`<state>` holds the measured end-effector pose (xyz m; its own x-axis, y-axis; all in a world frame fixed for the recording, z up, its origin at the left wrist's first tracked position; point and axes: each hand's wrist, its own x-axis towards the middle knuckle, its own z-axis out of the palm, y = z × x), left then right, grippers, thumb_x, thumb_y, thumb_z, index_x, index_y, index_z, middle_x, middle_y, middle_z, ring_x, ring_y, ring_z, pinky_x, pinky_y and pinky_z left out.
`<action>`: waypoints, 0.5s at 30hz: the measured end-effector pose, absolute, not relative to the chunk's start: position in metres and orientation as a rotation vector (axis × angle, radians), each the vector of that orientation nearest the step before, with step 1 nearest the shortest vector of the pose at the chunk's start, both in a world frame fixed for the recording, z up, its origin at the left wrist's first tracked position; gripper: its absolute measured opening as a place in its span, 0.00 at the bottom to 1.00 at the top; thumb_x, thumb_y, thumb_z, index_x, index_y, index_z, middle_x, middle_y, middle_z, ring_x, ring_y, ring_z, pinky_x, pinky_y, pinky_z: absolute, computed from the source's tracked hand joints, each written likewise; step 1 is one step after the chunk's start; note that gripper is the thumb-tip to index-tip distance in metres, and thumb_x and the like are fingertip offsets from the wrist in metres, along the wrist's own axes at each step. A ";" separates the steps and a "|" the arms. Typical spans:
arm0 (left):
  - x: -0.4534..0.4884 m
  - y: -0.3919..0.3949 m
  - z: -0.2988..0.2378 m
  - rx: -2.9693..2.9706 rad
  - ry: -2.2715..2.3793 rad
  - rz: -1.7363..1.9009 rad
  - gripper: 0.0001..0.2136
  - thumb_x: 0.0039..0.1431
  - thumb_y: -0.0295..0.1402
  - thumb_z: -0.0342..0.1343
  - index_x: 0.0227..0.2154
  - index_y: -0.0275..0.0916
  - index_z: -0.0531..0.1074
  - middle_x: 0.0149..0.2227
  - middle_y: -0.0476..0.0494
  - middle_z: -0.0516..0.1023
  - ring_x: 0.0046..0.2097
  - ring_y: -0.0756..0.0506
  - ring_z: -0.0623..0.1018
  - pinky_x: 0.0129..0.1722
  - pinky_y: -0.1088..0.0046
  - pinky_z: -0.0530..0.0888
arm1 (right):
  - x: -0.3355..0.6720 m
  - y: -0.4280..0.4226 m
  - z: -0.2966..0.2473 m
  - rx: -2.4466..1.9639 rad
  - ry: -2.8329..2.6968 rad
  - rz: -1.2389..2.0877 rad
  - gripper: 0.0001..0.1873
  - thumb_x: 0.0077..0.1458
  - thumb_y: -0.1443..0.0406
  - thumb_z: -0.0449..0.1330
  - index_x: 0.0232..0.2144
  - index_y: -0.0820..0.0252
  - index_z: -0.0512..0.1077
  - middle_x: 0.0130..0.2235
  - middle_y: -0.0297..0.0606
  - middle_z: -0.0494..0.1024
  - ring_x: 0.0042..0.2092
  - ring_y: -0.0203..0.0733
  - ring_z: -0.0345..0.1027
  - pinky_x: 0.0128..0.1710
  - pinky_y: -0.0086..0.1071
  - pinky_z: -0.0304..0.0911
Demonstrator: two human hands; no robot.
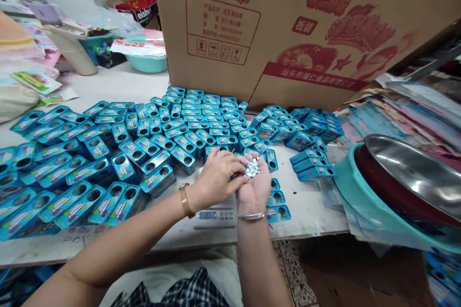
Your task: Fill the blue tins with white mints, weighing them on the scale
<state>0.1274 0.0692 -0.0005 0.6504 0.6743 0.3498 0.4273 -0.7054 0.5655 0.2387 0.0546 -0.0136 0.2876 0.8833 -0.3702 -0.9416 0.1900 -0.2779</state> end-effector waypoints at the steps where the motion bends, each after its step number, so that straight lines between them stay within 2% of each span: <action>1: 0.128 0.068 0.000 2.445 0.865 0.770 0.06 0.58 0.37 0.57 0.33 0.42 0.75 0.38 0.48 0.77 0.46 0.43 0.71 0.55 0.53 0.58 | 0.240 0.054 -0.014 -0.483 0.148 1.303 0.10 0.60 0.65 0.48 0.27 0.58 0.62 0.23 0.26 0.62 0.24 0.29 0.60 0.28 0.24 0.64; 6: 0.134 0.059 -0.001 2.492 0.865 0.871 0.04 0.59 0.32 0.55 0.34 0.44 0.75 0.40 0.51 0.79 0.52 0.43 0.70 0.61 0.47 0.46 | 0.244 0.052 -0.019 -0.416 0.214 1.381 0.12 0.61 0.64 0.47 0.26 0.58 0.63 0.23 0.28 0.63 0.25 0.29 0.61 0.29 0.24 0.66; 11: 0.139 0.054 0.003 2.465 0.841 0.945 0.06 0.59 0.30 0.55 0.37 0.46 0.74 0.43 0.50 0.80 0.56 0.41 0.70 0.62 0.41 0.38 | 0.250 0.048 -0.022 -0.438 0.248 1.470 0.11 0.60 0.67 0.47 0.26 0.58 0.64 0.24 0.29 0.68 0.26 0.29 0.64 0.27 0.22 0.66; 13: 0.133 0.057 0.006 2.400 0.856 0.998 0.06 0.59 0.31 0.55 0.39 0.46 0.73 0.43 0.50 0.80 0.57 0.41 0.69 0.62 0.42 0.40 | 0.256 0.044 -0.021 -0.428 0.238 1.490 0.11 0.59 0.68 0.47 0.26 0.58 0.64 0.24 0.29 0.68 0.26 0.30 0.64 0.28 0.23 0.67; 15: 0.121 0.061 0.007 2.323 0.927 1.064 0.06 0.60 0.32 0.55 0.40 0.45 0.73 0.43 0.49 0.79 0.57 0.42 0.69 0.63 0.47 0.48 | 0.265 0.037 -0.019 -0.392 0.239 1.463 0.12 0.60 0.67 0.46 0.26 0.58 0.64 0.24 0.29 0.68 0.26 0.29 0.64 0.29 0.24 0.67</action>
